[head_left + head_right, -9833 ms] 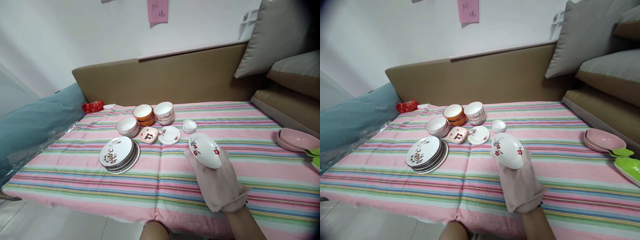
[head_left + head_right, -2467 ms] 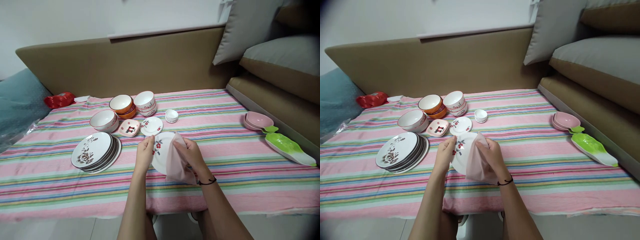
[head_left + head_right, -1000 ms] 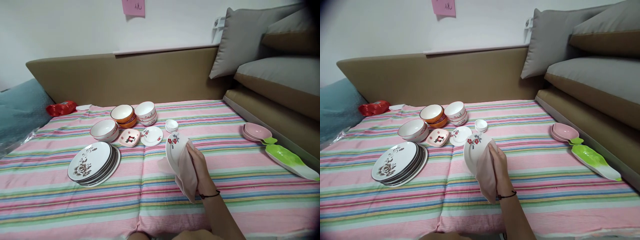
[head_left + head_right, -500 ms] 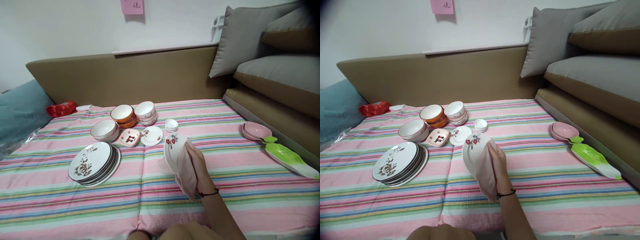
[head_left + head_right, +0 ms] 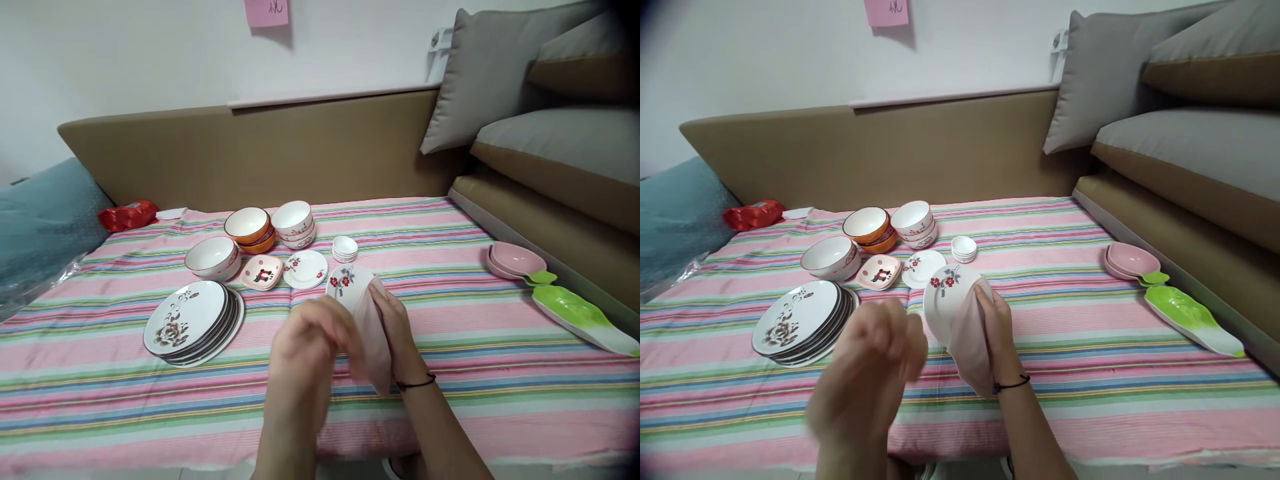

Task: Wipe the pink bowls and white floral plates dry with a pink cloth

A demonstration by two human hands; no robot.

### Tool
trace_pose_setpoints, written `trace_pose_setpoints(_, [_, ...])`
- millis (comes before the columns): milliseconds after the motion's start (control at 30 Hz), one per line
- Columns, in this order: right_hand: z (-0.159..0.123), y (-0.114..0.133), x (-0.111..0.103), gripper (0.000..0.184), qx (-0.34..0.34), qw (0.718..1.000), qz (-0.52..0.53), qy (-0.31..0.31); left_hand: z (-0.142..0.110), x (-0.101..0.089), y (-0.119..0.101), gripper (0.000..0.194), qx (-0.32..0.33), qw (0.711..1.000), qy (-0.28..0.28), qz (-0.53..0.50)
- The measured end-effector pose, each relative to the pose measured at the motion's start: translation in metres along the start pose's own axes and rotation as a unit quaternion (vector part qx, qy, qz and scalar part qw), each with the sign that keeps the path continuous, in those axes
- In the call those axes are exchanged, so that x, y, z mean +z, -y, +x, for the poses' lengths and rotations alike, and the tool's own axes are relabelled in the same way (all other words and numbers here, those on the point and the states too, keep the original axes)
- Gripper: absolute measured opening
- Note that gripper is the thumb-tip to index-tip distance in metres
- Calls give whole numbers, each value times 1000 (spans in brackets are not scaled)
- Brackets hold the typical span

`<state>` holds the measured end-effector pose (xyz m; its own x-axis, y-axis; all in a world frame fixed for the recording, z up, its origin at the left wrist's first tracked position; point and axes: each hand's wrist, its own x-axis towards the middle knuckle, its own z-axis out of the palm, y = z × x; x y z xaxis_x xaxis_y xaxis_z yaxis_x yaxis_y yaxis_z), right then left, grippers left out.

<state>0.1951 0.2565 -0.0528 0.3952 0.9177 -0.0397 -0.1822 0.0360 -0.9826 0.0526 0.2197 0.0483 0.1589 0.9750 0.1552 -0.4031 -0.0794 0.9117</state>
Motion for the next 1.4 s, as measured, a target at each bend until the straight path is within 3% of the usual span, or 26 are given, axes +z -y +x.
trace_pose_setpoints(67, [2, -3, 0, 45, 41, 998, 41, -2, 23, -14, 19, 34, 3, 997, -71, 4])
trace_pose_setpoints(133, [4, -7, -1, 41, 77, 994, 80, -16, 37, -31, 45, 40, -50, 989, -121, 60])
trace_pose_setpoints(233, [6, -11, -1, 39, 96, 990, 96, -37, 46, -50, 77, 52, -159, 972, -115, 126])
trace_pose_setpoints(333, [7, -15, 1, 41, 93, 992, 79, -40, 48, -55, 89, 59, -151, 959, -127, 204])
trace_pose_setpoints(433, [8, -18, 2, 45, 75, 996, 51, -11, 49, -50, 91, 59, -195, 942, -118, 248])
trace_pose_setpoints(533, [9, -17, 0, 47, 50, 998, 42, 21, 49, -49, 92, 54, -208, 948, -88, 225])
trace_pose_setpoints(633, [9, -13, -4, 45, 37, 998, 39, 31, 47, -55, 88, 51, -173, 956, -11, 238])
trace_pose_setpoints(733, [9, -9, -8, 32, 32, 999, -3, 36, 47, -65, 80, 50, -189, 955, 43, 226])
trace_pose_setpoints(967, [7, -14, -5, 47, -1, 992, -107, 59, 53, -81, 67, 58, -188, 947, -9, 262])
trace_pose_setpoints(1100, [9, -16, -7, 36, -12, 995, -92, 44, 51, -83, 68, 60, -200, 931, 75, 295])
trace_pose_setpoints(1267, [10, -13, -9, 34, -8, 994, -69, 87, 49, -81, 68, 60, -224, 913, 143, 309])
trace_pose_setpoints(1400, [9, -14, -6, 36, -4, 995, -103, 19, 49, -76, 64, 57, -222, 923, 146, 279])
